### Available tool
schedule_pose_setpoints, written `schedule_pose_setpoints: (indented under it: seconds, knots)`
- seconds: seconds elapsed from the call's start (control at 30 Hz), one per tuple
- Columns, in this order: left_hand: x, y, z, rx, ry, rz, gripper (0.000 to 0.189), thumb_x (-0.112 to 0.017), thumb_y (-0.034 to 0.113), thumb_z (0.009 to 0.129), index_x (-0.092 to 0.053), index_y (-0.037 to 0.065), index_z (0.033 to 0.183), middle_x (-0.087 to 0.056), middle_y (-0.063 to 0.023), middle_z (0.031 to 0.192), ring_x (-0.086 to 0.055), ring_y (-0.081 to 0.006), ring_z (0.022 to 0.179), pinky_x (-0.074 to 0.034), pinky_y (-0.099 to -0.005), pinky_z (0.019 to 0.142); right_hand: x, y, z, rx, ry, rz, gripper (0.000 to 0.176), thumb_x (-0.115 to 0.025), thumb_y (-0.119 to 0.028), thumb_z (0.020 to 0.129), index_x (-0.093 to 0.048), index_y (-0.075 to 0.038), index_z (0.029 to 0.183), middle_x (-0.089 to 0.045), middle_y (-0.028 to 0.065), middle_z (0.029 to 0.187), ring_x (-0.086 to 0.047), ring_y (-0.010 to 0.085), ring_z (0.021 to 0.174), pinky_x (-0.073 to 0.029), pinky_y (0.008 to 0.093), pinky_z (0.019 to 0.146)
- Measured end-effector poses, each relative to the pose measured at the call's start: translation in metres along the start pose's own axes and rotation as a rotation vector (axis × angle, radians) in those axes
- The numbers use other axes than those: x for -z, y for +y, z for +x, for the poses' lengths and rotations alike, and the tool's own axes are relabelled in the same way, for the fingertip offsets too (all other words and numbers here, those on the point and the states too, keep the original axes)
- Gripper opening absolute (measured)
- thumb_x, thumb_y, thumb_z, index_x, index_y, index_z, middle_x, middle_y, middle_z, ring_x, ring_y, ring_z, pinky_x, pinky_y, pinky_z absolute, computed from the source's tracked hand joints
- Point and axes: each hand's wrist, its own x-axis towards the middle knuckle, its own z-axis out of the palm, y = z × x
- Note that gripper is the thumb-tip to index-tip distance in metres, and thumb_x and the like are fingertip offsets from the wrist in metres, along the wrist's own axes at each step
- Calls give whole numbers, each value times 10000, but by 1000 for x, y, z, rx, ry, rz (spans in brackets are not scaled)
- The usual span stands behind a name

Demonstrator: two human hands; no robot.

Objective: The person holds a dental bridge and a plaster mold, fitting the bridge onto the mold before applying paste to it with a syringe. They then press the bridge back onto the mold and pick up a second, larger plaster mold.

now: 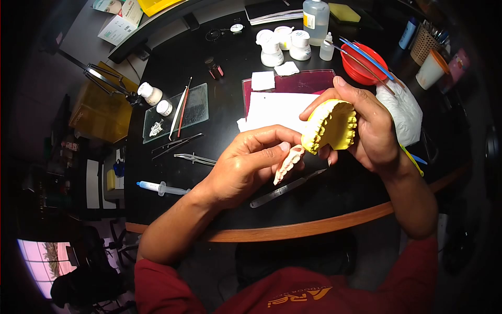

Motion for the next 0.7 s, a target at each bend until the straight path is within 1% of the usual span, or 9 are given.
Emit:
schedule_pose_setpoints:
  seconds: [0.1, 0.4, 0.5, 0.6, 0.7]
  knots:
    - [-1, -2, 0, -15, 36, 16, 210, -560, 93, 992, -609, -12, 1167, -657, -126, 983, -652, -167, 891, -485, -245, 702, 0, 0, 0, -1, 1, 2, 624, -256, -377, 1086, -655, 95, 999, -685, 175, 721, -642, 185, 500, -523, 243, 427]
    - [0, -2, 0, -17, 21, 22, 208, -564, 96, 991, -610, -10, 1164, -653, -118, 983, -654, -173, 904, -489, -244, 713, 0, 0, 0, -3, 2, -5, 622, -252, -371, 1088, -654, 96, 1001, -685, 177, 721, -641, 187, 497, -520, 243, 425]
    - [1, 0, -1, 1, -11, 19, 256, -537, 101, 1020, -601, -30, 1231, -663, -87, 1013, -620, -97, 899, -486, -223, 794, 0, -1, 0, -5, -2, 6, 624, -252, -373, 1089, -654, 96, 1001, -685, 177, 721, -639, 187, 494, -519, 242, 425]
    - [2, -1, 0, 6, -16, 12, 257, -537, 103, 1021, -600, -30, 1232, -662, -86, 1014, -622, -99, 896, -487, -224, 796, 0, 0, 0, -4, -1, 14, 626, -252, -376, 1089, -654, 96, 1002, -685, 177, 721, -639, 188, 493, -518, 242, 425]
    - [-2, 0, 0, -3, 21, 15, 213, -565, 100, 993, -608, -13, 1169, -655, -114, 980, -657, -170, 908, -493, -244, 715, 1, 0, 0, -5, -4, 8, 629, -252, -379, 1089, -654, 96, 1002, -685, 178, 723, -639, 187, 494, -517, 241, 423]
